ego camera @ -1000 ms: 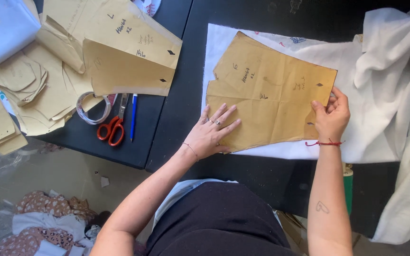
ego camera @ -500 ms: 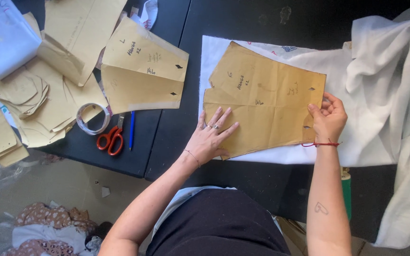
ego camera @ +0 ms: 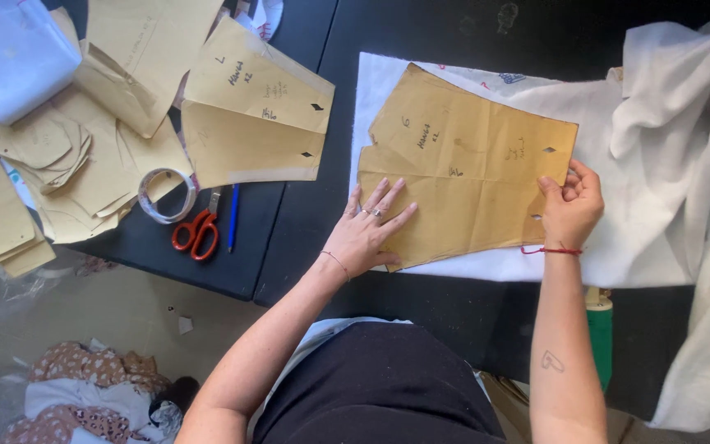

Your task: Tracing patterns onto fabric and cutting them out using an electric rotary cutter

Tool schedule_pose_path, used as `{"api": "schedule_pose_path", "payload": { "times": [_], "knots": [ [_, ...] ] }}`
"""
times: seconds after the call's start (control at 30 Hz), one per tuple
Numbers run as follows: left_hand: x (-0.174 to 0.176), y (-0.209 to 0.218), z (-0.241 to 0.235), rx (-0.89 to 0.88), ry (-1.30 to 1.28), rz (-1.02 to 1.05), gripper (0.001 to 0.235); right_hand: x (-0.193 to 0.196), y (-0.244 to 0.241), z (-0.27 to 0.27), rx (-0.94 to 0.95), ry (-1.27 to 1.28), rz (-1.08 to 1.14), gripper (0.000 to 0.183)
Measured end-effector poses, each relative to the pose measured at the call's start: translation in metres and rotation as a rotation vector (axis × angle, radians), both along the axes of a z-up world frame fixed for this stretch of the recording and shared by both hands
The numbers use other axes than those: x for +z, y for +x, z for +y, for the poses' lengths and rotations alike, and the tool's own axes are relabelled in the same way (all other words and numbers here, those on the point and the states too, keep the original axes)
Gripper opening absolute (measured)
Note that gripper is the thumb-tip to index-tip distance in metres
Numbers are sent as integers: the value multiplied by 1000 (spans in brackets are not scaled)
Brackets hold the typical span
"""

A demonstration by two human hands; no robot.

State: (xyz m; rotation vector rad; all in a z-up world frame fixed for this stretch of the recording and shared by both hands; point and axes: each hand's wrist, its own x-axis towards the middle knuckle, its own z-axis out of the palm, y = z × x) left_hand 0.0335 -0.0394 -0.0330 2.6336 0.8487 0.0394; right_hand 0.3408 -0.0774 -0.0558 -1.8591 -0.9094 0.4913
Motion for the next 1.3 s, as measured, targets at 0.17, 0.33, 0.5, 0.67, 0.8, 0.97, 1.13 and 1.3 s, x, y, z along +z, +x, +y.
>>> {"api": "schedule_pose_path", "payload": {
  "times": [0.17, 0.33, 0.5, 0.67, 0.8, 0.97, 1.13, 1.3],
  "knots": [
    [14, 8, 0, 61, -176, 175, 96, 23, -25, -2, 109, -57, -679, 47],
    [21, 11, 1, 44, -180, 213, 95, 9, -57, -12, 385, -160, -796, 61],
    [21, 10, -1, 50, -172, 204, 97, 10, -46, -41, 227, -327, -817, 60],
    [22, 12, 1, 61, -223, 172, 93, 70, -60, -94, 99, -139, -712, 34],
    [18, 10, -1, 44, -195, 181, 96, 85, -28, -164, -169, -223, -867, 56],
    [15, 11, -2, 59, -186, 174, 94, 49, -1, -225, -93, -460, -901, 64],
    [11, 11, -2, 48, -193, 170, 93, 40, 4, -246, -242, -491, -1004, 60],
    [6, 9, -4, 60, -195, 177, 93, 37, 36, -264, -339, -506, -1041, 62]
  ]
}}
